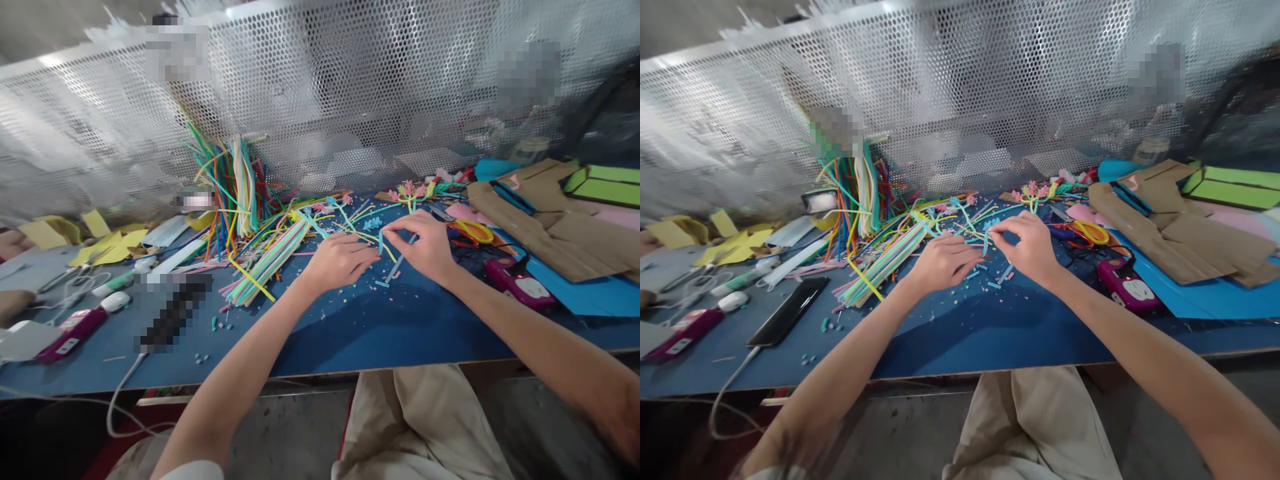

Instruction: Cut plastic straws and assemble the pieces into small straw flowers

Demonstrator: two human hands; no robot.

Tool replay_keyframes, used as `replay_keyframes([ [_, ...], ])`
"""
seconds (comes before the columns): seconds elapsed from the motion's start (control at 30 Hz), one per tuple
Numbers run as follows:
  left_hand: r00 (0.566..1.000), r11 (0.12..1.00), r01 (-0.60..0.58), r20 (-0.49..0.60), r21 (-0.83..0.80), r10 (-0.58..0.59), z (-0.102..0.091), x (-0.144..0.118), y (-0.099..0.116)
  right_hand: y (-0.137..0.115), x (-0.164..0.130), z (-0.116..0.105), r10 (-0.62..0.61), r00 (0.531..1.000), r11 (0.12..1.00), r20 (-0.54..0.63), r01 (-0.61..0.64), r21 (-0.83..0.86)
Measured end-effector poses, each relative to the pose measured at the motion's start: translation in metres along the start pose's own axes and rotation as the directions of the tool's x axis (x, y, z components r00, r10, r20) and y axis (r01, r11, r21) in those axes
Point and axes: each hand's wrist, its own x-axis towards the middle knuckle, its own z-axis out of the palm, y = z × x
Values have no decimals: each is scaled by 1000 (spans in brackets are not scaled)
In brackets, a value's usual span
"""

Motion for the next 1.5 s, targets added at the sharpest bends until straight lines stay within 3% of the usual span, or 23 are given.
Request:
replay_keyframes([
  [0.1,999,992,19,-37,121,-15,-8,-2,-2,8,1,-2,-164,972,965,170,194,-178],
  [0.2,992,981,100,-91,169,-86,-12,-5,-13,7,2,-7,-270,923,929,273,325,-179],
  [0.33,982,971,174,-100,163,-159,-7,-8,-27,-1,3,-12,-271,935,961,229,276,10],
  [0.47,998,996,33,47,87,-37,2,-6,-23,-4,4,-10,-139,988,978,62,127,164],
  [0.57,998,995,-50,47,85,47,6,-3,-13,1,3,-5,-63,998,995,5,63,78],
  [0.67,998,991,-66,-11,116,68,5,-4,-9,7,3,-3,-112,991,984,75,121,-131],
  [0.77,998,988,10,-68,156,0,0,-8,-12,8,4,-5,-185,969,928,162,227,-295],
  [0.93,984,978,149,-123,145,-132,-5,-12,-20,3,5,-9,-371,872,860,320,453,-235],
  [1.0,973,970,213,-115,113,-201,-4,-12,-22,1,4,-12,-372,876,886,307,434,-165],
  [1.07,965,963,255,-92,88,-247,-4,-11,-24,1,4,-14,-324,910,927,258,359,-104],
  [1.3,975,975,222,-9,-28,-223,2,-10,-25,8,5,-11,-206,958,978,201,205,25],
  [1.5,979,979,173,-127,107,-159,4,-10,-18,15,3,-5,-169,972,985,161,162,54],
])
